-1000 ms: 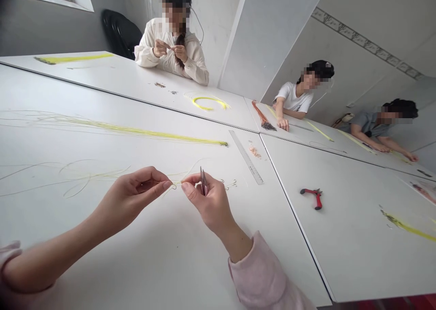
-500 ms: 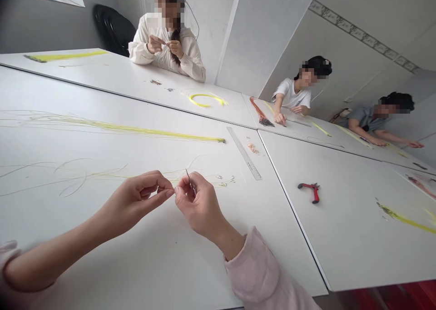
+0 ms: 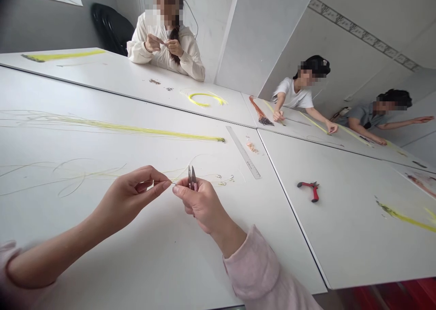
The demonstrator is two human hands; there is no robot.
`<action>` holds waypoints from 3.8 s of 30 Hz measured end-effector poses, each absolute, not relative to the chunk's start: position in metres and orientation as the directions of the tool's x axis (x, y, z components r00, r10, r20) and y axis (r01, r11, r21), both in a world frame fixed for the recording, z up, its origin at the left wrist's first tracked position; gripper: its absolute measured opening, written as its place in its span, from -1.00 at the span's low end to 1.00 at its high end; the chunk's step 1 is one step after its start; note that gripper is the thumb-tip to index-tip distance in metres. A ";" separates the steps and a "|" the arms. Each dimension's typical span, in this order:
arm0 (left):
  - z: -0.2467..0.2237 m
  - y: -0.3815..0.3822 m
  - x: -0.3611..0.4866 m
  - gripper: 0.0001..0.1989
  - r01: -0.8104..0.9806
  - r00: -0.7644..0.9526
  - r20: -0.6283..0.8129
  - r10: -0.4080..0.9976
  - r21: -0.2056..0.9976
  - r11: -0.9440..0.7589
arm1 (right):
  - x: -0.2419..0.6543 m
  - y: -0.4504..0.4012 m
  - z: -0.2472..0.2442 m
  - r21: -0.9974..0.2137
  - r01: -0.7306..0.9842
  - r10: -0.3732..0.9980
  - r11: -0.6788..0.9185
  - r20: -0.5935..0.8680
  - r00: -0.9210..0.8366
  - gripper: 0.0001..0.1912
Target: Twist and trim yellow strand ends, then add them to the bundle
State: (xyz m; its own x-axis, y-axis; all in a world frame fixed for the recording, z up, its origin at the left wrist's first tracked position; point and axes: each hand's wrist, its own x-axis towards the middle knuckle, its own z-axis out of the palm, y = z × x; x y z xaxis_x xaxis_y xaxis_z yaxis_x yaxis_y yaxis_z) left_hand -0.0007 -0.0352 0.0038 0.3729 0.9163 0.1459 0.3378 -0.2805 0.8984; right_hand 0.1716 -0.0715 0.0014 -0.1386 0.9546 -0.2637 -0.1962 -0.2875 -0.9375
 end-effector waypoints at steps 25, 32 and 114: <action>0.002 -0.038 0.003 -0.78 0.107 0.421 -0.165 0.892 0.985 0.132 | 0.146 -0.080 -0.013 -0.956 0.247 0.969 0.159 0.198 0.144 -0.81; 0.002 -0.036 0.002 -0.77 0.161 0.410 -0.185 0.893 0.979 0.129 | 0.153 -0.079 -0.009 -0.946 0.310 0.991 0.091 0.116 0.062 -0.84; -0.008 -0.017 -0.007 -0.86 0.095 0.593 -0.285 0.753 0.954 0.286 | 0.154 -0.081 -0.018 -0.882 -0.221 0.889 -0.416 -0.343 -0.305 -0.66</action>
